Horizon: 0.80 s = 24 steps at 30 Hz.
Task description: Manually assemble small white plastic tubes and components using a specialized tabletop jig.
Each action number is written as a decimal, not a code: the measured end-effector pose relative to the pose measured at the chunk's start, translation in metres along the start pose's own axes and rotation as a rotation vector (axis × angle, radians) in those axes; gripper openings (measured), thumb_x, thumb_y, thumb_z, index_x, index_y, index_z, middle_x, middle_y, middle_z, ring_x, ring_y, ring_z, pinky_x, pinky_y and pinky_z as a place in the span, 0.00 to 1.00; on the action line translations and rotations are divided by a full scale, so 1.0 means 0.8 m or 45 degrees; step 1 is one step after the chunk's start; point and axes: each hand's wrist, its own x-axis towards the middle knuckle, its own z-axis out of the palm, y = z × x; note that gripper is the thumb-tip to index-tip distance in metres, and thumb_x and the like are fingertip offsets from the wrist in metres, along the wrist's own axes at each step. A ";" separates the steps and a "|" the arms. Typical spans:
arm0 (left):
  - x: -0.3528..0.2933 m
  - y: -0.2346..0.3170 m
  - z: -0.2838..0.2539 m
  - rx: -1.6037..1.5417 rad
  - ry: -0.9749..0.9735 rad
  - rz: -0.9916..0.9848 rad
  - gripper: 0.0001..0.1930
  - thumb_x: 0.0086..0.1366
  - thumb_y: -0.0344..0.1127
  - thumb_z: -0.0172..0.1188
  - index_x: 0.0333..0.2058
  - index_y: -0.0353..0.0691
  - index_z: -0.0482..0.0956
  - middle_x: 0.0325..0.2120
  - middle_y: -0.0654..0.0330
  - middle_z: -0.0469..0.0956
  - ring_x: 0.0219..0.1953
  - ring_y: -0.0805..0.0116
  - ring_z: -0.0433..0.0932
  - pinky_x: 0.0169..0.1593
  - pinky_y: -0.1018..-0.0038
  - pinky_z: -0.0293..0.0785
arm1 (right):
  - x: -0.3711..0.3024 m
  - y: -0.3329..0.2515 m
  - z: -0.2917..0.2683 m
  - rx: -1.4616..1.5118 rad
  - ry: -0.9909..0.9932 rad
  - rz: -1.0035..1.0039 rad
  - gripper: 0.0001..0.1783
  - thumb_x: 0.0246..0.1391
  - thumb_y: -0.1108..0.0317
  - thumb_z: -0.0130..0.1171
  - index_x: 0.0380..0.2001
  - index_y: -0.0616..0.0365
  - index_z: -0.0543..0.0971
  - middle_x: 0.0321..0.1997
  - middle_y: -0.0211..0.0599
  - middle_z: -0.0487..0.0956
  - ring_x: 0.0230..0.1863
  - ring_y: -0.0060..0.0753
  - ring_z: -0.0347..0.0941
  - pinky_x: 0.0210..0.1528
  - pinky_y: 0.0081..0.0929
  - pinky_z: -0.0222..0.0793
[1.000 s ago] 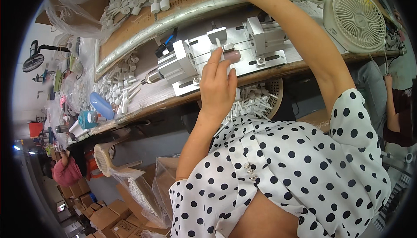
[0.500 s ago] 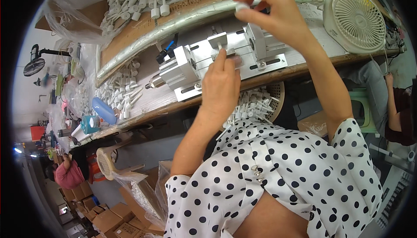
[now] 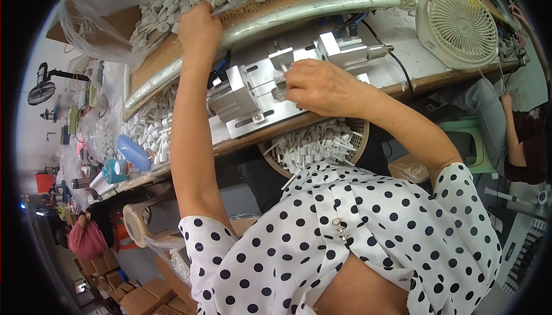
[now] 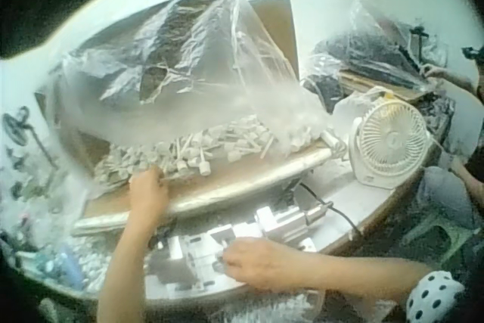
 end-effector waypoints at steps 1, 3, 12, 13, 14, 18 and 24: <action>-0.004 0.002 -0.001 0.034 0.001 0.010 0.11 0.51 0.31 0.57 0.36 0.39 0.79 0.32 0.47 0.79 0.37 0.47 0.77 0.43 0.60 0.71 | 0.001 -0.001 -0.002 0.003 -0.030 0.018 0.05 0.37 0.71 0.58 0.20 0.58 0.73 0.26 0.34 0.70 0.32 0.37 0.69 0.39 0.32 0.66; -0.010 0.003 -0.006 0.002 0.025 0.031 0.11 0.51 0.30 0.57 0.36 0.39 0.79 0.32 0.47 0.78 0.37 0.47 0.77 0.42 0.59 0.71 | 0.005 -0.002 -0.009 0.008 -0.115 0.061 0.07 0.38 0.68 0.62 0.21 0.56 0.75 0.28 0.34 0.71 0.33 0.37 0.70 0.38 0.32 0.66; -0.159 0.090 -0.057 -0.704 0.320 0.009 0.15 0.51 0.32 0.66 0.39 0.35 0.78 0.39 0.53 0.73 0.35 0.59 0.75 0.38 0.69 0.73 | 0.086 0.131 -0.057 -0.411 0.102 0.814 0.12 0.44 0.61 0.58 0.28 0.59 0.80 0.28 0.45 0.78 0.33 0.45 0.77 0.36 0.38 0.71; -0.184 0.110 -0.052 -0.710 0.227 -0.016 0.16 0.50 0.31 0.66 0.39 0.34 0.77 0.41 0.51 0.72 0.36 0.57 0.75 0.40 0.68 0.74 | 0.097 0.151 -0.056 -0.527 -0.002 0.902 0.12 0.43 0.63 0.55 0.24 0.61 0.81 0.27 0.52 0.78 0.34 0.49 0.77 0.37 0.42 0.71; -0.201 0.127 -0.044 -0.744 0.159 -0.046 0.18 0.50 0.30 0.67 0.40 0.33 0.77 0.43 0.50 0.72 0.37 0.56 0.75 0.41 0.66 0.74 | 0.101 0.163 -0.051 -0.618 -0.066 0.867 0.13 0.43 0.63 0.55 0.25 0.61 0.81 0.27 0.52 0.78 0.34 0.49 0.77 0.37 0.42 0.71; -0.219 0.150 -0.011 -0.649 0.166 0.174 0.17 0.50 0.28 0.66 0.39 0.28 0.75 0.46 0.46 0.71 0.41 0.51 0.75 0.44 0.65 0.73 | 0.098 0.178 -0.035 -0.724 -0.119 0.819 0.13 0.44 0.63 0.55 0.28 0.61 0.80 0.27 0.52 0.78 0.33 0.49 0.77 0.38 0.43 0.71; -0.211 0.154 0.002 -0.656 0.094 0.176 0.17 0.50 0.26 0.65 0.38 0.26 0.74 0.45 0.44 0.72 0.43 0.48 0.74 0.46 0.64 0.72 | 0.068 0.119 -0.063 -0.242 0.316 0.667 0.13 0.46 0.63 0.53 0.33 0.61 0.77 0.29 0.51 0.78 0.34 0.52 0.75 0.38 0.42 0.70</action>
